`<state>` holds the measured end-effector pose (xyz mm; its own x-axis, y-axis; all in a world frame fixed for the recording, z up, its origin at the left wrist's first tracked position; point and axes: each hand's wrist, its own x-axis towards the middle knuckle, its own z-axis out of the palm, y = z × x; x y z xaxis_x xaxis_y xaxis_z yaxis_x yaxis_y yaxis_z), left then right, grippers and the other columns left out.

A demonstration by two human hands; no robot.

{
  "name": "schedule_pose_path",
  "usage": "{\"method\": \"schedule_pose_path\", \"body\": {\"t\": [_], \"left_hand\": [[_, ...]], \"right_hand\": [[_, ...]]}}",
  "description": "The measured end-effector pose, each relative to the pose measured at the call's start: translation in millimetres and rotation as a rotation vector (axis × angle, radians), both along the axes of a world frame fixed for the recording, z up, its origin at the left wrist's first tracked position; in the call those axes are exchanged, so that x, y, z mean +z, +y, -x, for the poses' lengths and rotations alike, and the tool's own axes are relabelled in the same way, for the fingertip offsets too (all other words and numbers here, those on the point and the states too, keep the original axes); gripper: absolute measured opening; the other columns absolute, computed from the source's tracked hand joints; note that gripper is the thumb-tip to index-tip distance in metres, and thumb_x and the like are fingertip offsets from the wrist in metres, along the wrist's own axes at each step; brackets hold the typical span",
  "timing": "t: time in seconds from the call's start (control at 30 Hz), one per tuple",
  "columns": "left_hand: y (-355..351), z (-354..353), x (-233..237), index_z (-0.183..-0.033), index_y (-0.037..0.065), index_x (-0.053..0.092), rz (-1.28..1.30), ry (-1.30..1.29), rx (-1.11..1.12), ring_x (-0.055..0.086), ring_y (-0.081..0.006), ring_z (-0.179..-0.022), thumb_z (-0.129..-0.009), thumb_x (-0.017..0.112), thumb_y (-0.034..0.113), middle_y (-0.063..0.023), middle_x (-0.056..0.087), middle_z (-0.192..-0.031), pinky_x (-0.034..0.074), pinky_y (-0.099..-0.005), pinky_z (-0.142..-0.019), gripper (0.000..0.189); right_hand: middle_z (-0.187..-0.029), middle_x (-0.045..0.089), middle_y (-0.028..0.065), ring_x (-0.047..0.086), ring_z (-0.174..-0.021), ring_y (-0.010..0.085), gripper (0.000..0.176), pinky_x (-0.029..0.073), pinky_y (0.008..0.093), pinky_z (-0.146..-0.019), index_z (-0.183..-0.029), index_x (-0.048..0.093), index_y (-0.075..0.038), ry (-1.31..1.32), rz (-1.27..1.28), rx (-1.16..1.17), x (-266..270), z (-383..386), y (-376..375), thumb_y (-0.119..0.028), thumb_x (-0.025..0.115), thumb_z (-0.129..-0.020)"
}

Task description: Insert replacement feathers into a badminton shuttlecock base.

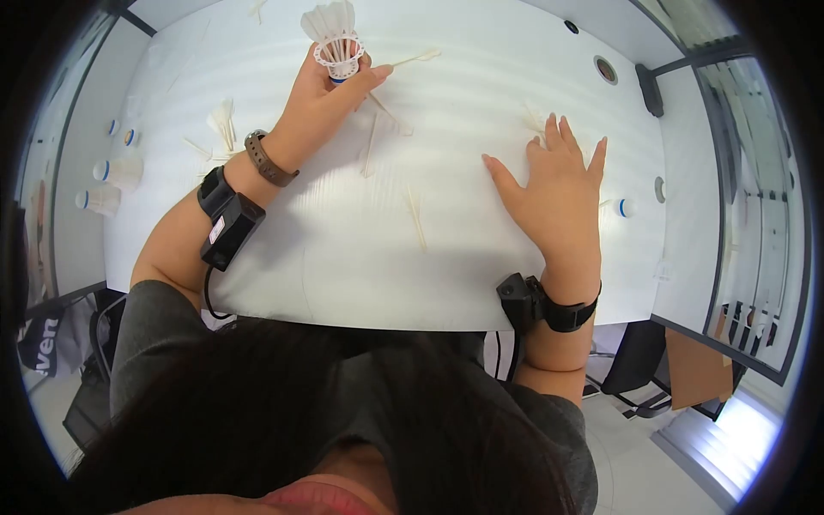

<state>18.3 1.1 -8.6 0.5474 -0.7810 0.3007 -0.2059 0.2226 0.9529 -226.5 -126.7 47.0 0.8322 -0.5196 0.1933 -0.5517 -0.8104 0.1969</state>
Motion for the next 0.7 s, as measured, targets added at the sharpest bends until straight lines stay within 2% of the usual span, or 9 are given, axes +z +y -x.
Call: {"method": "schedule_pose_path", "body": {"t": [0.23,0.47,0.5,0.53,0.57,0.67,0.7], "left_hand": [[1.8,1.3,5.3,-0.101,0.007,0.05,-0.037,-0.013,-0.001,0.048,-0.0052,-0.073,-0.086,0.076,0.025,0.0032,0.052,-0.083,0.044,-0.023,-0.065,0.035],[1.1,-1.0,2.9,-0.102,0.008,0.049,-0.044,-0.012,-0.023,0.048,-0.0062,-0.074,-0.087,0.075,0.025,0.0026,0.052,-0.084,0.044,-0.0235,-0.066,0.035],[0.7,5.9,7.2,-0.092,0.01,0.05,0.002,0.0,0.014,0.045,-0.0023,-0.071,-0.089,0.073,0.017,0.0053,0.051,-0.081,0.038,-0.0199,-0.062,0.024],[0.2,4.9,8.4,-0.091,0.01,0.051,-0.015,-0.05,0.002,0.046,-0.0021,-0.071,-0.089,0.073,0.018,0.0056,0.051,-0.08,0.038,-0.0199,-0.062,0.024],[0.6,3.5,8.6,-0.089,0.01,0.051,-0.035,-0.098,-0.008,0.046,-0.002,-0.071,-0.089,0.074,0.018,0.0059,0.051,-0.078,0.038,-0.0199,-0.062,0.024],[3.3,4.8,10.6,-0.087,0.009,0.055,-0.1,-0.167,-0.047,0.046,-0.0014,-0.07,-0.087,0.076,0.019,0.0072,0.051,-0.075,0.039,-0.0202,-0.062,0.023],[3.2,6.5,13.3,-0.087,0.009,0.057,-0.119,-0.179,-0.062,0.046,-0.0012,-0.069,-0.087,0.076,0.02,0.0077,0.051,-0.073,0.039,-0.0204,-0.062,0.022]], "right_hand": [[-0.132,0.059,0.0226,0.048,-0.133,0.0328,0.064,0.018,0.0593,-0.116,-0.115,0.065,0.008,0.011,-0.122,-0.043,-4.3,-1.7,-5.1,-0.05,0.063,-0.088],[-0.132,0.06,0.0203,0.05,-0.131,0.0324,0.06,0.02,0.0585,-0.116,-0.115,0.065,0.006,-0.075,-0.072,-0.023,-3.0,-1.5,-6.3,-0.047,0.066,-0.087],[-0.131,0.061,0.0201,0.051,-0.131,0.0326,0.059,0.02,0.0586,-0.116,-0.116,0.065,0.005,-0.127,-0.075,-0.006,-5.2,-1.6,-8.0,-0.046,0.067,-0.087],[-0.131,0.061,0.02,0.051,-0.13,0.0328,0.058,0.02,0.0588,-0.116,-0.116,0.065,0.005,-0.177,-0.08,0.012,-5.5,-3.1,-8.3,-0.045,0.068,-0.086],[-0.129,0.062,0.0192,0.057,-0.124,0.032,0.05,0.031,0.0533,-0.113,-0.115,0.066,0.005,-0.24,-0.079,0.038,-2.3,-5.9,-8.7,-0.035,0.074,-0.084],[-0.125,0.065,0.0188,0.061,-0.118,0.029,0.044,0.041,0.0439,-0.106,-0.112,0.067,0.006,-0.571,-0.568,0.07,8.4,-18.9,0.3,-0.025,0.078,-0.082],[-0.12,0.068,0.0169,0.064,-0.113,0.0237,0.035,0.048,0.0332,-0.098,-0.112,0.068,0.005,-0.61,-0.599,0.143,5.6,-20.1,1.3,-0.016,0.076,-0.084]]}}
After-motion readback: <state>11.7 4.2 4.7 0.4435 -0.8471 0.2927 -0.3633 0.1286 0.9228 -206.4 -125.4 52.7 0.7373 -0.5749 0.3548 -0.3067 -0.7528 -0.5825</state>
